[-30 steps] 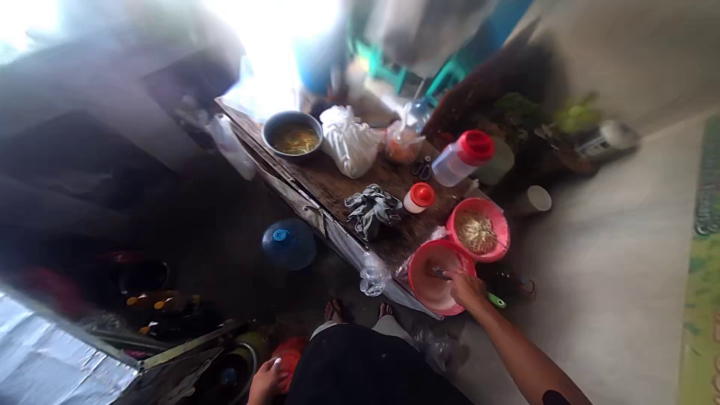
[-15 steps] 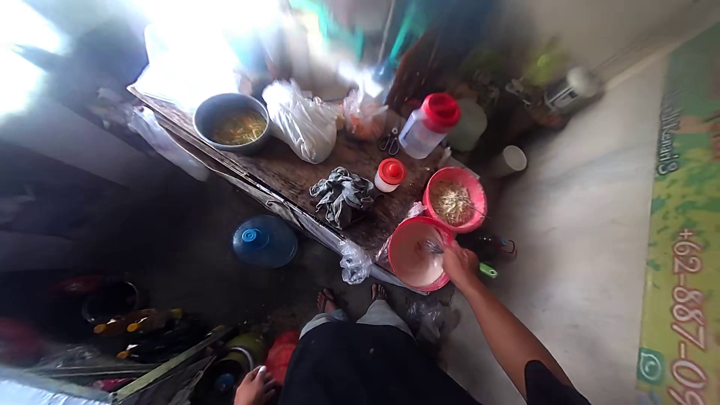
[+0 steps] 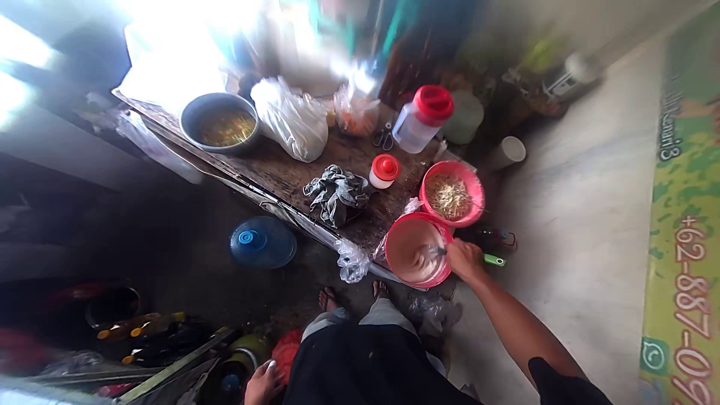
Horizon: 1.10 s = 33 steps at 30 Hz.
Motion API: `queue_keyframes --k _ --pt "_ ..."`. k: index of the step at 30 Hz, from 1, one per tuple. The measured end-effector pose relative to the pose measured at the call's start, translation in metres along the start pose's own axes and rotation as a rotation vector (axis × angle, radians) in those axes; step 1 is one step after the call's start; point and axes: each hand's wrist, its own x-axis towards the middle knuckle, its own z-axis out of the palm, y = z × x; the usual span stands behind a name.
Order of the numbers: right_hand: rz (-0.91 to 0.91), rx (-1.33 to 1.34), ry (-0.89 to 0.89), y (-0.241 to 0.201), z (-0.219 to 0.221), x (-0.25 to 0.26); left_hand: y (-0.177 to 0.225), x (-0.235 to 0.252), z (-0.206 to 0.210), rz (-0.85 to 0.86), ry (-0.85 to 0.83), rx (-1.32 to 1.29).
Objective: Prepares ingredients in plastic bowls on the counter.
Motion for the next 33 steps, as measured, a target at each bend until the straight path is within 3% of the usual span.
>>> queue_keyframes --k 2,5,9,11,13,17,20,22,25,27,30,33 --pt "-0.036 0.069 0.055 -0.006 0.005 0.011 -0.003 -0.003 0.002 -0.008 -0.011 0.019" --pt "-0.179 0.070 -0.084 -0.004 0.025 0.013 -0.010 -0.003 -0.002 -0.028 -0.023 0.079" --pt "0.035 0.041 0.025 0.005 0.002 0.008 -0.006 0.002 -0.012 0.010 0.009 0.065" --pt "-0.069 0.097 0.046 -0.008 0.009 0.011 -0.002 0.006 -0.013 0.016 0.003 0.070" --pt "-0.165 0.084 -0.052 -0.011 0.018 0.011 0.004 0.011 -0.019 0.014 -0.002 0.100" --pt "0.036 0.037 0.035 -0.009 -0.005 0.004 0.024 0.012 -0.022 0.071 0.048 0.137" --pt "-0.161 0.109 0.047 -0.012 0.020 0.011 0.035 0.028 -0.016 0.182 0.049 0.370" --pt "-0.164 0.111 -0.004 0.003 0.030 0.015 0.067 0.023 -0.013 0.310 0.061 0.515" --pt "0.038 0.119 0.027 0.016 0.010 0.013 0.135 -0.001 0.004 0.483 0.077 0.562" --pt "-0.034 0.174 0.066 0.004 0.018 0.016 0.179 -0.012 0.027 0.574 0.056 0.571" --pt "-0.190 0.154 -0.026 -0.001 0.033 0.014 0.249 -0.033 0.073 0.749 -0.005 0.622" --pt "0.003 0.097 -0.006 0.009 0.005 0.006 0.313 -0.066 0.125 0.989 -0.078 0.732"
